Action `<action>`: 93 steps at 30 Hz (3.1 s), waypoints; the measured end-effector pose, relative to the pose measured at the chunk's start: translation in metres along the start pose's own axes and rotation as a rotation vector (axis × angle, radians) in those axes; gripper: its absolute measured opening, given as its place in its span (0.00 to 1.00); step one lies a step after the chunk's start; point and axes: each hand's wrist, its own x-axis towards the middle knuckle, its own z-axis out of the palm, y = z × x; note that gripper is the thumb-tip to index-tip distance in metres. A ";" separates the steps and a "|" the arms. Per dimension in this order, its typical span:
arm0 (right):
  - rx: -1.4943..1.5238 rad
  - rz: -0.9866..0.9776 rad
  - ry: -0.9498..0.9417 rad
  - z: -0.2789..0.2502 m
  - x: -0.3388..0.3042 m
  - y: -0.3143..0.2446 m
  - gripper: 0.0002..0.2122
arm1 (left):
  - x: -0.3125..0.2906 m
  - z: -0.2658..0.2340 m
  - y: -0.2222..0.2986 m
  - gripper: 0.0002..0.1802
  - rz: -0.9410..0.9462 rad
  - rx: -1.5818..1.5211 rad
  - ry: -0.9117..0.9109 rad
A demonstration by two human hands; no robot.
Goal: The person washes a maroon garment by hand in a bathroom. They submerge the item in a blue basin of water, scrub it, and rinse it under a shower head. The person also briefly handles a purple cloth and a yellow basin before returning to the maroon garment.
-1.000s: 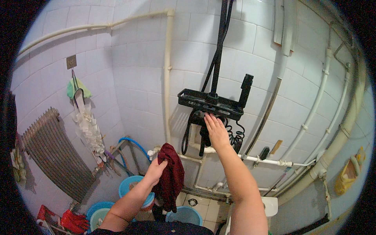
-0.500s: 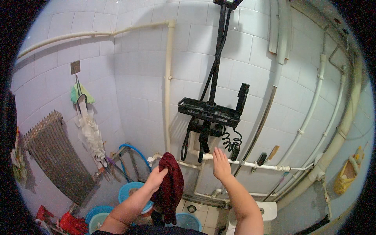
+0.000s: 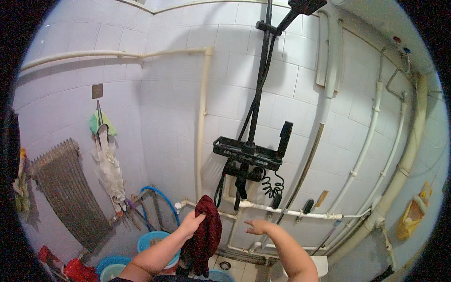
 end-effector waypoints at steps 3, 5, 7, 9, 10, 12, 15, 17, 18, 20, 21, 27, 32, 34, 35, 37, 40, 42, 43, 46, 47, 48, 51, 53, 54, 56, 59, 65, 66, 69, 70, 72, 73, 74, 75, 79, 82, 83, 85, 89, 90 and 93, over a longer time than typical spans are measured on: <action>0.046 -0.182 0.034 0.008 0.006 0.012 0.33 | 0.003 0.009 0.004 0.15 0.037 -0.018 -0.021; 0.252 -0.258 -0.007 0.006 -0.002 -0.008 0.39 | 0.001 0.010 0.007 0.15 0.027 -0.017 -0.024; 0.406 -0.334 0.010 0.012 -0.006 -0.022 0.42 | 0.000 0.015 0.009 0.15 0.000 -0.003 -0.043; 0.433 -0.482 0.144 0.023 -0.015 -0.043 0.45 | -0.005 0.023 0.008 0.15 -0.016 -0.042 -0.053; 0.444 -0.551 0.217 0.026 -0.018 -0.051 0.47 | -0.006 0.029 0.009 0.15 -0.021 -0.062 -0.064; 0.560 -0.545 0.186 0.035 -0.014 -0.060 0.50 | -0.009 0.037 0.018 0.15 -0.025 -0.060 -0.125; 0.678 -0.573 0.272 0.047 -0.013 -0.078 0.50 | -0.013 0.043 0.017 0.14 -0.033 -0.071 -0.169; 0.782 -0.507 0.338 0.058 -0.015 -0.082 0.46 | -0.013 0.049 0.013 0.14 -0.042 -0.101 -0.212; 0.842 -0.516 0.334 0.059 -0.015 -0.083 0.45 | -0.014 0.053 0.015 0.14 -0.049 -0.135 -0.230; 0.981 -0.536 0.314 0.068 -0.008 -0.084 0.44 | -0.017 0.059 0.014 0.14 -0.052 -0.093 -0.234; 0.978 -0.528 0.299 0.070 -0.007 -0.082 0.43 | -0.017 0.060 0.014 0.14 -0.053 -0.073 -0.238; 0.966 -0.523 0.248 0.058 -0.007 -0.060 0.38 | -0.020 0.053 0.006 0.14 -0.138 -0.203 -0.194; 0.942 -0.581 0.284 0.056 -0.008 -0.055 0.38 | -0.016 0.057 0.003 0.14 -0.181 -0.218 -0.250; 0.984 -0.582 0.302 0.060 -0.009 -0.061 0.38 | -0.019 0.060 0.003 0.14 -0.143 -0.152 -0.246; 1.049 -0.547 0.241 0.058 -0.016 -0.069 0.37 | -0.019 0.063 0.003 0.14 -0.119 -0.119 -0.246; 0.945 -0.463 0.132 0.066 -0.003 -0.065 0.36 | -0.013 0.061 -0.007 0.14 -0.175 -0.094 -0.258; 0.836 -0.434 0.190 0.064 -0.001 -0.068 0.35 | -0.012 0.065 -0.010 0.15 -0.094 -0.078 -0.260; 0.826 -0.436 0.327 0.071 0.004 -0.063 0.36 | -0.012 0.073 -0.003 0.15 -0.067 -0.034 -0.270; 0.856 -0.453 0.355 0.070 0.002 -0.065 0.36 | -0.011 0.072 -0.003 0.16 0.037 0.075 -0.311; 0.898 -0.530 0.552 0.072 -0.002 -0.070 0.33 | -0.009 0.068 0.005 0.19 0.255 0.392 -0.371; 0.902 -0.494 0.530 0.071 -0.003 -0.069 0.30 | -0.003 0.065 0.001 0.19 0.355 0.472 -0.365; 0.904 -0.459 0.508 0.063 -0.006 -0.068 0.28 | -0.002 0.063 0.007 0.20 0.372 0.531 -0.386; 0.915 -0.354 0.571 0.070 -0.011 -0.063 0.17 | -0.003 0.058 0.021 0.24 0.334 0.625 -0.376; 0.927 -0.269 0.562 0.077 -0.013 -0.061 0.15 | -0.005 0.052 0.017 0.24 0.254 0.561 -0.344; 0.937 -0.236 0.549 0.084 -0.010 -0.057 0.15 | -0.006 0.048 0.008 0.24 0.181 0.502 -0.372; 0.953 -0.171 0.531 0.096 -0.005 -0.049 0.14 | -0.007 0.038 -0.006 0.23 0.044 0.381 -0.429; 0.931 -0.123 0.532 0.104 -0.007 -0.049 0.14 | -0.015 0.029 -0.016 0.22 0.119 0.530 -0.442; 1.066 -0.060 0.557 0.117 -0.009 -0.038 0.13 | -0.029 0.003 -0.025 0.16 -0.087 0.509 -0.327; 1.089 -0.044 0.555 0.121 -0.010 -0.037 0.13 | -0.030 -0.001 -0.028 0.16 -0.125 0.501 -0.328; 1.146 -0.010 0.541 0.120 -0.017 -0.044 0.13 | -0.033 -0.008 -0.044 0.16 -0.159 0.431 -0.361; 1.163 -0.001 0.536 0.115 -0.019 -0.047 0.13 | -0.036 -0.004 -0.040 0.17 -0.147 0.408 -0.370; 1.095 -0.029 0.555 0.107 -0.020 -0.051 0.14 | -0.037 0.003 -0.046 0.27 -0.091 0.378 -0.415; 1.062 -0.039 0.563 0.101 -0.021 -0.056 0.15 | -0.037 0.010 -0.044 0.32 -0.011 0.439 -0.425; 1.107 -0.106 0.603 0.088 -0.028 -0.068 0.17 | -0.039 0.021 -0.036 0.36 0.073 0.498 -0.439; 1.138 -0.105 0.563 0.094 -0.016 -0.057 0.19 | -0.040 0.031 -0.032 0.41 0.158 0.555 -0.452; 1.390 -0.197 0.612 0.055 -0.030 -0.097 0.14 | -0.034 0.059 -0.031 0.54 0.118 0.547 -0.430; 1.479 -0.239 0.551 0.062 -0.027 -0.089 0.16 | -0.023 0.067 -0.035 0.41 0.015 0.509 -0.364; 1.459 -0.235 0.538 0.068 -0.025 -0.083 0.17 | -0.021 0.065 -0.042 0.36 0.013 0.544 -0.379; 1.399 -0.240 0.538 0.078 -0.030 -0.078 0.18 | -0.029 0.061 -0.052 0.31 0.012 0.652 -0.355; 1.340 -0.150 0.429 0.100 -0.034 -0.060 0.25 | -0.039 0.058 -0.068 0.28 -0.092 0.746 -0.334; 1.352 -0.166 0.431 0.112 -0.036 -0.052 0.26 | -0.042 0.061 -0.067 0.29 -0.096 0.766 -0.360; 1.360 -0.217 0.358 0.117 -0.044 -0.049 0.29 | -0.047 0.063 -0.068 0.28 -0.132 0.746 -0.435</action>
